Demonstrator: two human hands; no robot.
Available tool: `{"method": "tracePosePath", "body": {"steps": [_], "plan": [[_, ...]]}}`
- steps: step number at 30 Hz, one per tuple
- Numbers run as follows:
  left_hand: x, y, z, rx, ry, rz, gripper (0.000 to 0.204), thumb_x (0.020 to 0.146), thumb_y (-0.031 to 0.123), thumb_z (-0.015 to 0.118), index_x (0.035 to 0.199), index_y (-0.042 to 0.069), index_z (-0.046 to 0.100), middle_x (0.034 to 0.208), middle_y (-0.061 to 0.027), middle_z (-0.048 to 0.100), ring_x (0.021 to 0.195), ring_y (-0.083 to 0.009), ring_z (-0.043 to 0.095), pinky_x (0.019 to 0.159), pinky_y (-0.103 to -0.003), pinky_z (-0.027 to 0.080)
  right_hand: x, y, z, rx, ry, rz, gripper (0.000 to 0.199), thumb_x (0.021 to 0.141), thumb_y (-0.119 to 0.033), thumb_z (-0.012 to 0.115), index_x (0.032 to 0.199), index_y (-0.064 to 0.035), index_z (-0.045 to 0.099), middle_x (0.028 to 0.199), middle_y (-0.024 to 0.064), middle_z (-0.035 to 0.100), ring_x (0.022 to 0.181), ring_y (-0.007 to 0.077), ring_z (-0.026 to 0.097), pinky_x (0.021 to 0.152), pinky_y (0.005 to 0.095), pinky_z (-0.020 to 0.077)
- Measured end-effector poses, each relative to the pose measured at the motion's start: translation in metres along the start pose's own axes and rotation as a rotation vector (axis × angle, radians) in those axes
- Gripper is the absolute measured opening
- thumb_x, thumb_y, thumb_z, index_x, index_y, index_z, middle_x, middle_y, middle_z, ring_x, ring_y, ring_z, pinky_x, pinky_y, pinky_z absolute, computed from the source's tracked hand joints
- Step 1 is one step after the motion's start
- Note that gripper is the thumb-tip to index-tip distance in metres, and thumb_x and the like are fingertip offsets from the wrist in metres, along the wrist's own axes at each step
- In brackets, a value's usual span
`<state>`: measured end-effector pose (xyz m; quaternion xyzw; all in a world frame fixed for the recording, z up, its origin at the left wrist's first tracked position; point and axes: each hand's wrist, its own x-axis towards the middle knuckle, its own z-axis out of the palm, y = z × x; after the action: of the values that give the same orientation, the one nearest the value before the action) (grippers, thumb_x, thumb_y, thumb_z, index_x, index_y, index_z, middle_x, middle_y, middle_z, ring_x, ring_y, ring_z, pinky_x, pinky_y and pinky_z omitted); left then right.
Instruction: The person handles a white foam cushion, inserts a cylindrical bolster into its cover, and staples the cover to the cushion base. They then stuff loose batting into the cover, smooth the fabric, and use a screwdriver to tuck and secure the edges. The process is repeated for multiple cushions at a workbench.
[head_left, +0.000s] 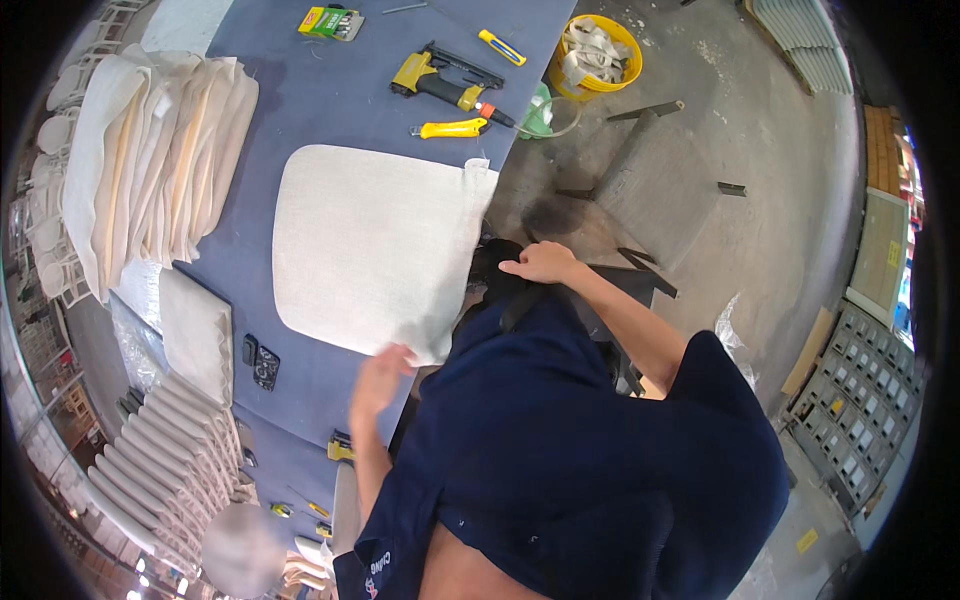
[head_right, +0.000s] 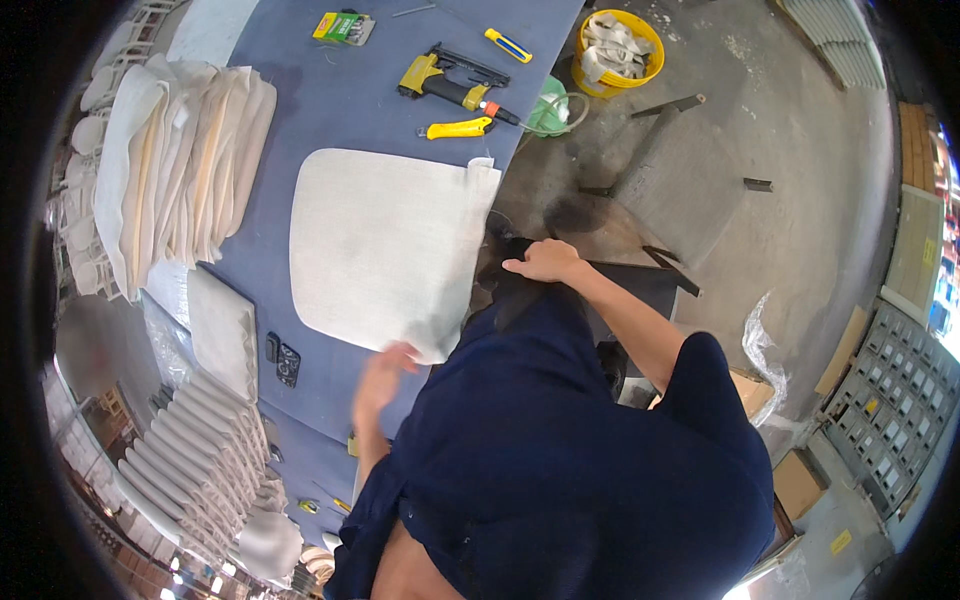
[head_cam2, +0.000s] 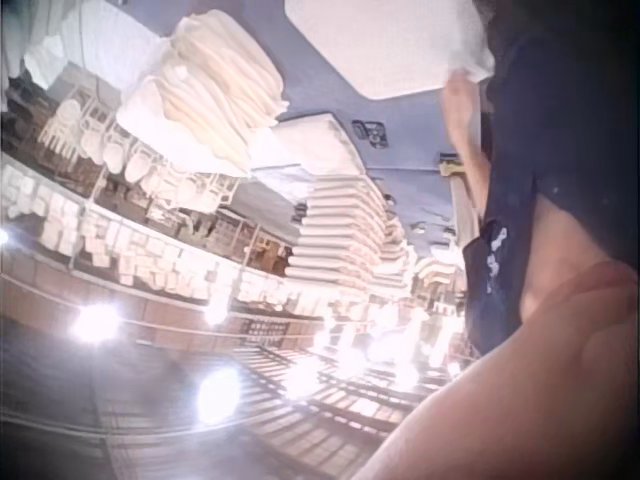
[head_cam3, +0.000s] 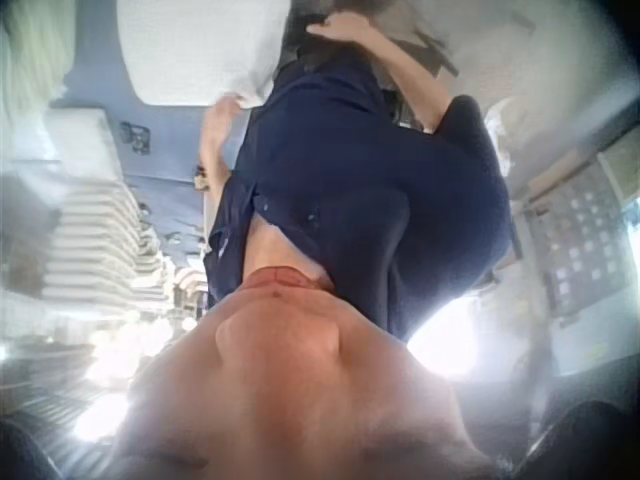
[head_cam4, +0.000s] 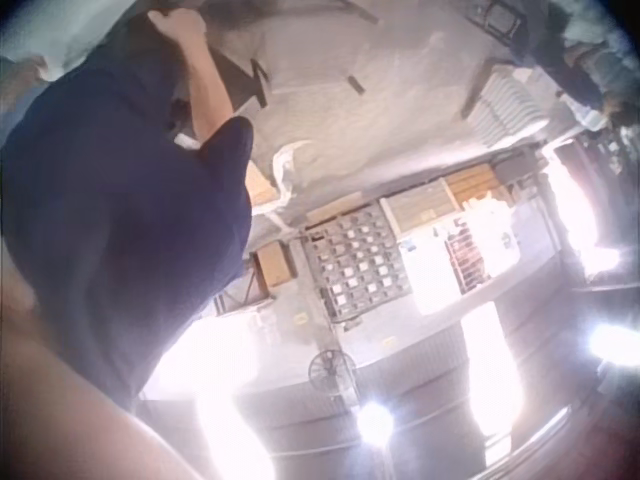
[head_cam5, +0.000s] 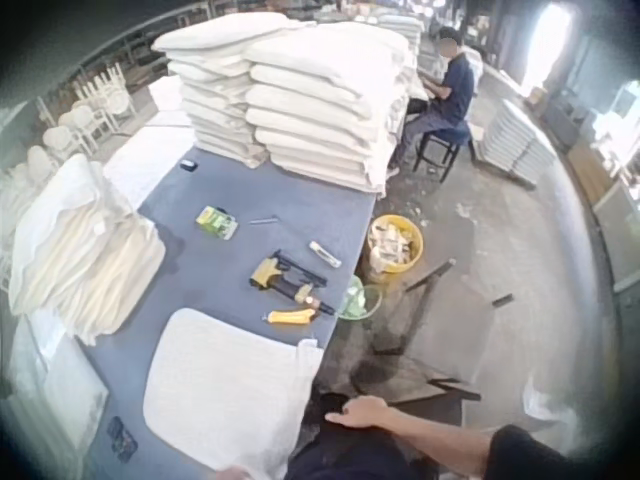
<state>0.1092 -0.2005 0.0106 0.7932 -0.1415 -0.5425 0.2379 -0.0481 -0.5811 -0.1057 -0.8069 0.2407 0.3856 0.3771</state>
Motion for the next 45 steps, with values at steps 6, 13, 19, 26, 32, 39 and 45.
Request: {"method": "tracePosePath", "body": {"steps": [6, 13, 19, 26, 32, 39, 45], "plan": [[-0.023, -0.019, 0.096, -0.231, -0.021, -0.391, 0.042, 0.114, 0.035, 0.049, 0.118, 0.003, 0.077, 0.104, -0.0134, 0.077, 0.099, -0.0193, 0.071, 0.094, -0.035, 0.054, 0.042, 0.029, 0.01, 0.111, -0.121, -0.055, 0.052, 0.091, -0.055, 0.066, 0.092, -0.0048, 0.081, 0.091, 0.0179, 0.078, 0.092, 0.0333, 0.076, 0.081, 0.0471, 0.0565], [-0.034, -0.063, 0.142, -0.921, 0.23, -0.258, 0.035, 0.113, 0.033, 0.054, 0.122, 0.007, 0.076, 0.11, -0.0099, 0.075, 0.1, -0.0193, 0.071, 0.093, -0.033, 0.055, 0.021, 0.018, -0.045, 0.413, -0.134, -0.337, 0.028, 0.1, -0.026, 0.067, 0.08, -0.0072, 0.07, 0.07, 0.0033, 0.064, 0.07, 0.0157, 0.064, 0.065, 0.0345, 0.0495], [0.031, -0.077, 0.17, -1.326, 0.676, -0.442, 0.044, 0.106, 0.045, 0.069, 0.132, 0.011, 0.059, 0.112, -0.0041, 0.066, 0.099, -0.0141, 0.066, 0.086, -0.032, 0.058, 0.103, 0.004, -0.094, 0.619, 0.199, -0.12, 0.048, 0.098, -0.049, 0.075, 0.107, -0.0023, 0.067, 0.078, 0.003, 0.068, 0.066, 0.0097, 0.064, 0.058, 0.0285, 0.0495], [0.058, -0.129, 0.215, -1.319, 0.639, -0.383, 0.057, 0.102, 0.055, 0.071, 0.118, 0.001, 0.07, 0.083, 0.0002, 0.066, 0.072, -0.0083, 0.062, 0.058, -0.03, 0.049, 0.14, -0.002, -0.11, 0.402, -0.07, -0.18, 0.042, 0.104, -0.047, 0.071, 0.092, -0.0072, 0.065, 0.071, -0.0051, 0.051, 0.06, 0.0053, 0.048, 0.055, 0.0263, 0.0392], [0.038, -0.132, 0.167, -0.776, 0.359, -0.531, 0.06, 0.101, 0.055, 0.07, 0.11, -0.004, 0.075, 0.089, -0.012, 0.077, 0.074, -0.0203, 0.074, 0.062, -0.037, 0.056, 0.146, -0.005, -0.13, -0.288, 0.25, -0.462, 0.04, 0.1, -0.042, 0.07, 0.093, -0.0025, 0.069, 0.072, 0.01, 0.068, 0.07, 0.0314, 0.068, 0.069, 0.0468, 0.0534], [0.064, -0.07, -0.064, 0.11, 1.022, -0.181, 0.046, 0.108, 0.044, 0.056, 0.131, 0.008, 0.074, 0.125, -0.0216, 0.076, 0.12, -0.0413, 0.07, 0.101, -0.052, 0.055, 0.177, -0.076, -0.203, -0.292, 0.996, -0.572, 0.064, 0.091, -0.035, 0.08, 0.144, -0.0093, 0.056, 0.123, 0.0181, 0.072, 0.115, 0.0416, 0.069, 0.094, 0.0516, 0.0551], [0.234, 0.008, -0.223, 0.234, 0.995, 0.172, 0.054, 0.111, 0.045, 0.047, 0.159, 0.02, 0.051, 0.17, -0.0118, 0.044, 0.16, -0.0381, 0.032, 0.128, -0.057, 0.028, 0.229, -0.083, -0.228, -0.424, 0.713, -0.186, 0.085, 0.089, -0.035, 0.081, 0.156, -0.0091, 0.037, 0.135, 0.025, 0.067, 0.115, 0.0456, 0.07, 0.098, 0.0538, 0.0565]]}}
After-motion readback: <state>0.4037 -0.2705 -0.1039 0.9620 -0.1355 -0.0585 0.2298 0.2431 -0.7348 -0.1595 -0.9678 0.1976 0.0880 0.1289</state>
